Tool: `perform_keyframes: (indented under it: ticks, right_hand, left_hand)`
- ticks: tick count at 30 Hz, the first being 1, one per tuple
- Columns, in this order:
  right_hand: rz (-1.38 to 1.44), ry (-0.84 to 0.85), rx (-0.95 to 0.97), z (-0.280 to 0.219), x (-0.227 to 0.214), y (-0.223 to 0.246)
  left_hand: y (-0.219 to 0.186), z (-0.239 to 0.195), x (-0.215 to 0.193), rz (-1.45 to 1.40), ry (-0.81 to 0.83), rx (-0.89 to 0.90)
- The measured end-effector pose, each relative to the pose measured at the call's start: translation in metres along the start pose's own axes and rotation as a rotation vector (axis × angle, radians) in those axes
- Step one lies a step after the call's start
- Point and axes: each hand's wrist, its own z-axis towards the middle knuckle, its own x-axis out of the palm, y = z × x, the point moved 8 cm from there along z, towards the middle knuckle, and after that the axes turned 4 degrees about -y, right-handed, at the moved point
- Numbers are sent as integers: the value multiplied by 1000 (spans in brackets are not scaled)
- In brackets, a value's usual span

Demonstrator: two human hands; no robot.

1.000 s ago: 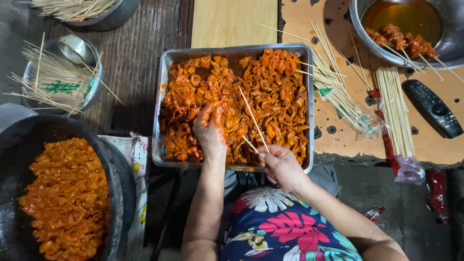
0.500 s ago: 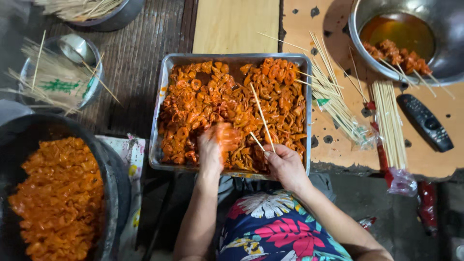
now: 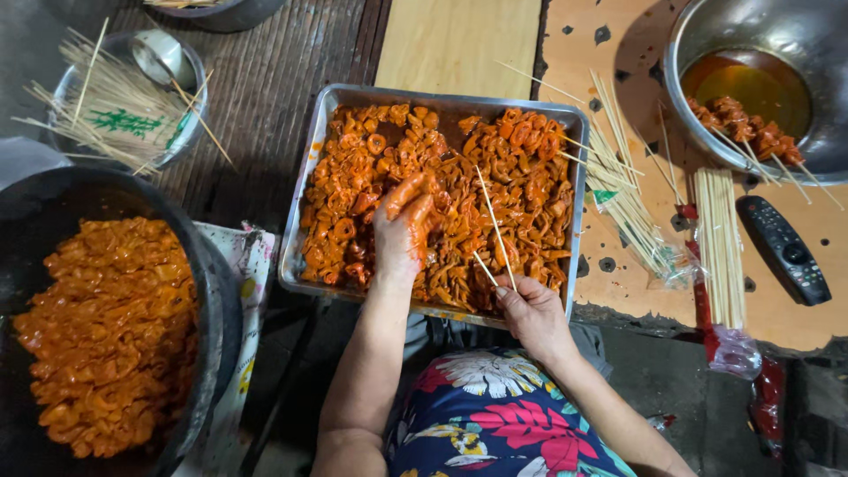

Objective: The person is skewering marinated meat pieces onto wooden sticks by hand from a large metal tray and placing the finished skewers into a separate bowl.

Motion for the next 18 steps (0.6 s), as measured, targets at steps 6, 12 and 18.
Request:
perform_keyframes:
  ticks: [6,12,18]
  right_hand:
    - [-44,20,-38,0,3,2]
    - [-120,29,-105,-1,5,-1]
    - [-113,34,-155,-2,3,-6]
  left_hand:
    - [-8,-8,-2,67,53,118]
    - [2,-7,-22,61,-102,139]
    - [13,4,-27,-92,-197,49]
